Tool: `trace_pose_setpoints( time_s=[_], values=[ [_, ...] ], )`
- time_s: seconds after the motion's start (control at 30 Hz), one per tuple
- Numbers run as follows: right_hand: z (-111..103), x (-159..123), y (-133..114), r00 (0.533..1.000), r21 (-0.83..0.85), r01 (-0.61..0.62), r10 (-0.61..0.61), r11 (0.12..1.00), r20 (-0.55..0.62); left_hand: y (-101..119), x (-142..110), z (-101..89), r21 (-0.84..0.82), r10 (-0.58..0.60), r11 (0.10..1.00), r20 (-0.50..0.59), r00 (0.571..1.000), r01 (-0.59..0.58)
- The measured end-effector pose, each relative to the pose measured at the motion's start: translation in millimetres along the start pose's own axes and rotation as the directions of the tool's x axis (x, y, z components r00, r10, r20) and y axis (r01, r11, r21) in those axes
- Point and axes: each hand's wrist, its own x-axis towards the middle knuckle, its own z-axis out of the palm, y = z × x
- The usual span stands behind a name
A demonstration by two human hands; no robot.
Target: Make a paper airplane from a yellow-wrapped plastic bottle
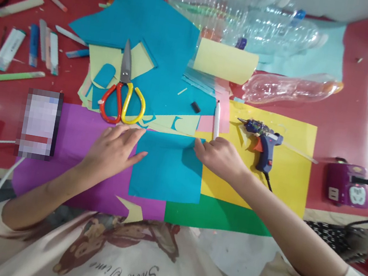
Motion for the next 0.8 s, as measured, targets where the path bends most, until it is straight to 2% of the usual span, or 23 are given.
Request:
trace_pose_setpoints(
  time_s=[0.13, 0.23, 0.33, 0.4, 0.47, 0.53, 0.57, 0.63, 0.73, 0.8],
  values=[
    [-16.7, 10.3, 0.0, 0.999, 0.002, 0.039, -0.038, 0.999, -0.036, 9.6, 8.3, -3.0, 0.038, -0.012, 0.999, 0.073, 0.997, 0.009],
    [-38.1, 23.1, -4.3, 0.999, 0.038, 0.037, -0.037, 0.999, 0.004, 17.5, 15.2, -7.6, 0.057, 0.029, 0.998, 0.093, 0.995, -0.034],
    [-48.4, 39.3, -11.9, 0.999, 0.104, 0.03, -0.032, 0.994, 0.014, 15.2, 19.7, -12.9, 0.015, 0.017, 1.0, 0.175, 0.984, -0.02],
    [-43.8, 50.6, -18.0, 0.999, 0.185, 0.0, 0.009, 0.983, -0.049, 5.6, 18.7, -16.7, 0.0, -0.055, 0.998, 0.245, 0.968, 0.057],
    [-33.2, 63.1, -24.8, 0.983, 0.285, -0.039, 0.087, 0.958, -0.159, -8.1, 12.6, -21.0, 0.024, -0.182, 0.983, 0.286, 0.941, 0.183],
    [-23.1, 80.0, -32.5, 0.956, 0.382, -0.081, 0.18, 0.921, -0.23, -21.6, 1.4, -25.5, 0.059, -0.353, 0.934, 0.299, 0.886, 0.352],
    [-19.8, 91.0, -36.9, 0.951, 0.419, -0.098, 0.209, 0.903, -0.229, -27.2, -5.7, -27.6, 0.071, -0.407, 0.911, 0.305, 0.861, 0.405],
    [-18.1, 119.0, -46.8, 0.954, 0.467, -0.14, 0.245, 0.873, -0.171, -35.3, -20.9, -30.9, 0.099, -0.508, 0.859, 0.286, 0.813, 0.502],
    [-23.0, 169.6, -62.4, 0.968, 0.487, -0.235, 0.25, 0.842, 0.034, -40.8, -40.3, -33.0, 0.118, -0.574, 0.815, 0.291, 0.765, 0.567],
    [-25.9, 199.6, -71.6, 0.929, 0.465, -0.37, 0.327, 0.804, 0.174, -42.5, -48.1, -33.1, 0.136, -0.624, 0.777, 0.3, 0.722, 0.615]
  ],
)
